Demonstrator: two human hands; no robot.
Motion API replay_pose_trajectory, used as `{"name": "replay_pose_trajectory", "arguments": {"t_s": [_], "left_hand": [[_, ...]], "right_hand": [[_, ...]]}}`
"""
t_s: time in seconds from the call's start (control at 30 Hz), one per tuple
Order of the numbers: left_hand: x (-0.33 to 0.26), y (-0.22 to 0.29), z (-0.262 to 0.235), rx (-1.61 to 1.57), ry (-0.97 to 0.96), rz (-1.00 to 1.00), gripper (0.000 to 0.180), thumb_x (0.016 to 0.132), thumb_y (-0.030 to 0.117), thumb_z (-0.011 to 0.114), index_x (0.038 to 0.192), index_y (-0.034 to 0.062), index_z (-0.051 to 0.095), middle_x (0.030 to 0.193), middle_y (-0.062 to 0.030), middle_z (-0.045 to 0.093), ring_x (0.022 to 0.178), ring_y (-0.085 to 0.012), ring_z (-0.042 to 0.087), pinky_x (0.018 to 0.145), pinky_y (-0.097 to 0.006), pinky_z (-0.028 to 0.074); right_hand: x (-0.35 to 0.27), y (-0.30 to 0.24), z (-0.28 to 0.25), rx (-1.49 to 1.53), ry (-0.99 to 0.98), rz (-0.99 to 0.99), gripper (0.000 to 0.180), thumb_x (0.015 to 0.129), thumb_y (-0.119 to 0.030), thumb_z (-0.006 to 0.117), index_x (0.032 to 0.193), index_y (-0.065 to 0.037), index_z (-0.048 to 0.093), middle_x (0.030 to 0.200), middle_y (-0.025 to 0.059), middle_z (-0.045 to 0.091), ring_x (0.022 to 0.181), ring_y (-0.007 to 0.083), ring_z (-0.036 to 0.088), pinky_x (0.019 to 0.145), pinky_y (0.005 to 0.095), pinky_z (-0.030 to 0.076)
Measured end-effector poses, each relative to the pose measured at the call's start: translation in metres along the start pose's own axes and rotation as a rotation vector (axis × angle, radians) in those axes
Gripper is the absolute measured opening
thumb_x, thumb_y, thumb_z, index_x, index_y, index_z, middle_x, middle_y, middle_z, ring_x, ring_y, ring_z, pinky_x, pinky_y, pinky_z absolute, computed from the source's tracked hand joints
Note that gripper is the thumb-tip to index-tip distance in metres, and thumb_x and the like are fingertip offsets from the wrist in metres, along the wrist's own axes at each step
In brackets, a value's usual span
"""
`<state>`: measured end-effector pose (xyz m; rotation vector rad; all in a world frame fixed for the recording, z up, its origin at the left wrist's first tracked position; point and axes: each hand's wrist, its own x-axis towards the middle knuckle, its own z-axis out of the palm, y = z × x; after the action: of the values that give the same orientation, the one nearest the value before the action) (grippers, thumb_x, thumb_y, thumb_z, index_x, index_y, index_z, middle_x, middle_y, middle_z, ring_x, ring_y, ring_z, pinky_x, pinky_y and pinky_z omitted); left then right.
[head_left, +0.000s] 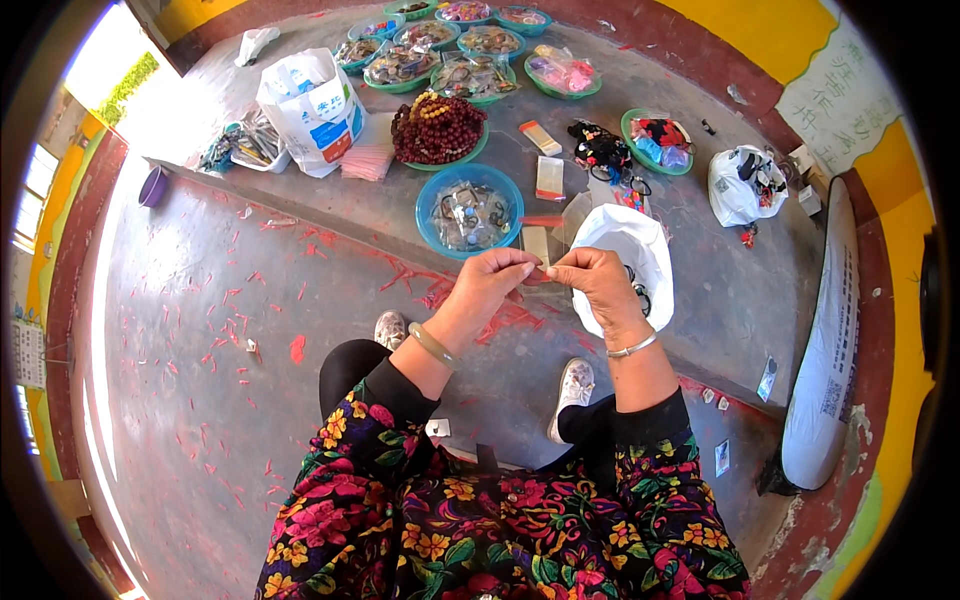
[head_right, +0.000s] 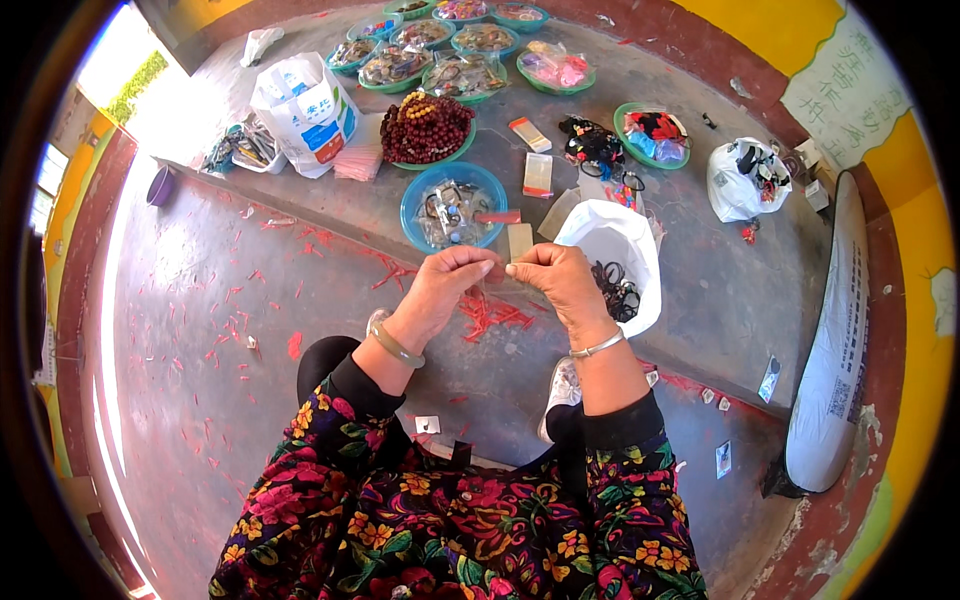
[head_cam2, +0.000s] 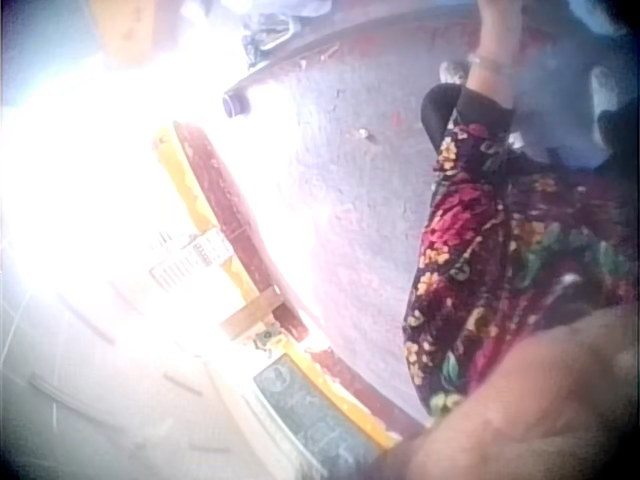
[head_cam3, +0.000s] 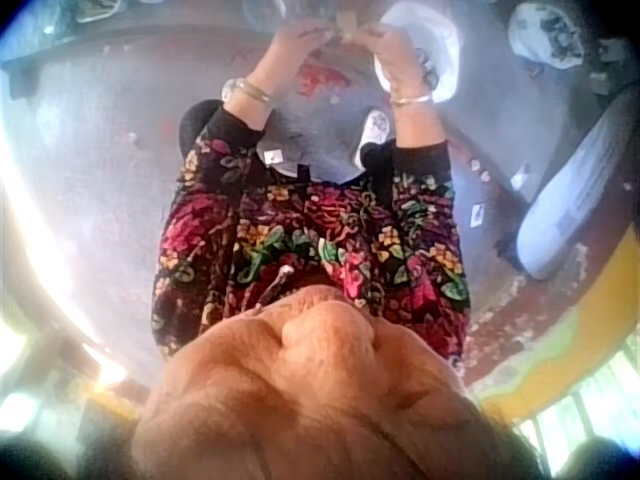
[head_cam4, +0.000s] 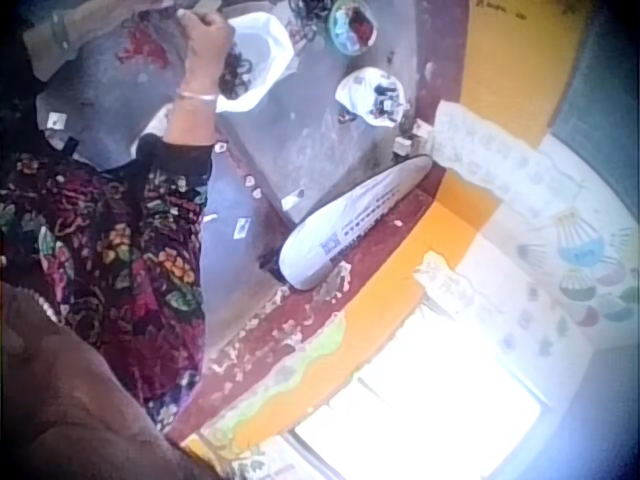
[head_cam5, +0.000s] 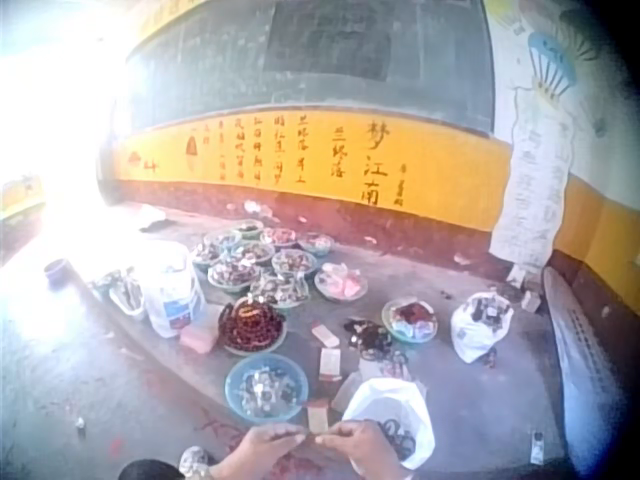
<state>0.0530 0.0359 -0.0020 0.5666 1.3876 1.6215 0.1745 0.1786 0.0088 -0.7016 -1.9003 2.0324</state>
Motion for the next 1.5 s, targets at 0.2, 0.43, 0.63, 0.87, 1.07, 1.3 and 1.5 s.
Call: {"name": "replay_pose_trajectory", "arguments": {"t_s": [0.2,0.43,0.63,0.87,1.07,1.3,1.5], "left_hand": [[-0.001,0.003,0.001,-0.044,0.021,0.003,0.020,0.089,0.011,0.055,0.102,-0.0036,0.062,0.089,-0.0089,0.066,0.083,-0.0132,0.060,0.073,-0.025,0.047],[-0.002,0.004,0.001,-0.019,0.010,-0.002,0.020,0.089,0.011,0.056,0.102,-0.0034,0.062,0.089,-0.0084,0.065,0.082,-0.0132,0.060,0.073,-0.025,0.047],[0.000,-0.003,-0.002,-0.041,0.023,0.018,0.021,0.089,0.012,0.057,0.103,-0.0025,0.062,0.092,-0.0077,0.065,0.084,-0.0129,0.060,0.074,-0.025,0.047],[0.000,-0.002,-0.002,-0.071,0.056,-0.003,0.023,0.088,0.011,0.058,0.106,-0.0019,0.060,0.097,-0.0076,0.064,0.090,-0.0138,0.060,0.076,-0.025,0.046],[0.000,-0.004,-0.003,-0.067,0.057,-0.004,0.022,0.087,0.010,0.058,0.106,-0.0020,0.060,0.097,-0.0082,0.064,0.092,-0.0146,0.060,0.079,-0.026,0.046],[0.001,-0.007,-0.006,-0.108,0.046,0.012,0.022,0.088,0.011,0.058,0.106,-0.0020,0.061,0.096,-0.0080,0.064,0.090,-0.0138,0.060,0.077,-0.025,0.046],[-0.003,0.003,-0.006,-0.099,0.015,-0.002,0.022,0.088,0.013,0.058,0.104,-0.0014,0.063,0.092,-0.0066,0.065,0.080,-0.0100,0.058,0.067,-0.022,0.045]], "right_hand": [[0.002,0.002,0.000,0.043,-0.021,-0.002,0.013,0.074,-0.010,0.073,0.077,0.001,0.066,0.068,-0.0024,0.060,0.064,0.0041,0.049,0.060,0.0197,0.039],[0.001,0.003,0.001,0.056,-0.042,0.003,0.011,0.075,-0.009,0.071,0.079,0.001,0.067,0.070,-0.0015,0.062,0.066,0.0048,0.052,0.063,0.0197,0.040],[0.002,0.002,0.004,0.021,-0.003,-0.008,0.010,0.074,-0.008,0.071,0.077,0.000,0.067,0.067,-0.0026,0.060,0.063,0.0045,0.049,0.060,0.0202,0.039],[0.002,0.002,0.007,0.038,0.019,-0.026,0.011,0.073,-0.009,0.072,0.075,0.000,0.066,0.066,-0.0022,0.059,0.062,0.0049,0.049,0.058,0.0203,0.039],[0.005,0.004,0.008,0.072,0.024,0.001,0.011,0.073,-0.008,0.073,0.075,0.000,0.065,0.066,-0.0015,0.059,0.062,0.0050,0.049,0.058,0.0204,0.039],[0.006,0.004,0.010,0.041,0.009,-0.014,0.011,0.073,-0.008,0.073,0.074,0.000,0.065,0.066,-0.0023,0.058,0.061,0.0045,0.048,0.057,0.0202,0.038],[0.006,0.003,0.008,0.054,-0.096,-0.007,0.011,0.074,-0.010,0.073,0.075,-0.001,0.065,0.067,-0.0029,0.059,0.062,0.0037,0.048,0.057,0.0193,0.038]]}}
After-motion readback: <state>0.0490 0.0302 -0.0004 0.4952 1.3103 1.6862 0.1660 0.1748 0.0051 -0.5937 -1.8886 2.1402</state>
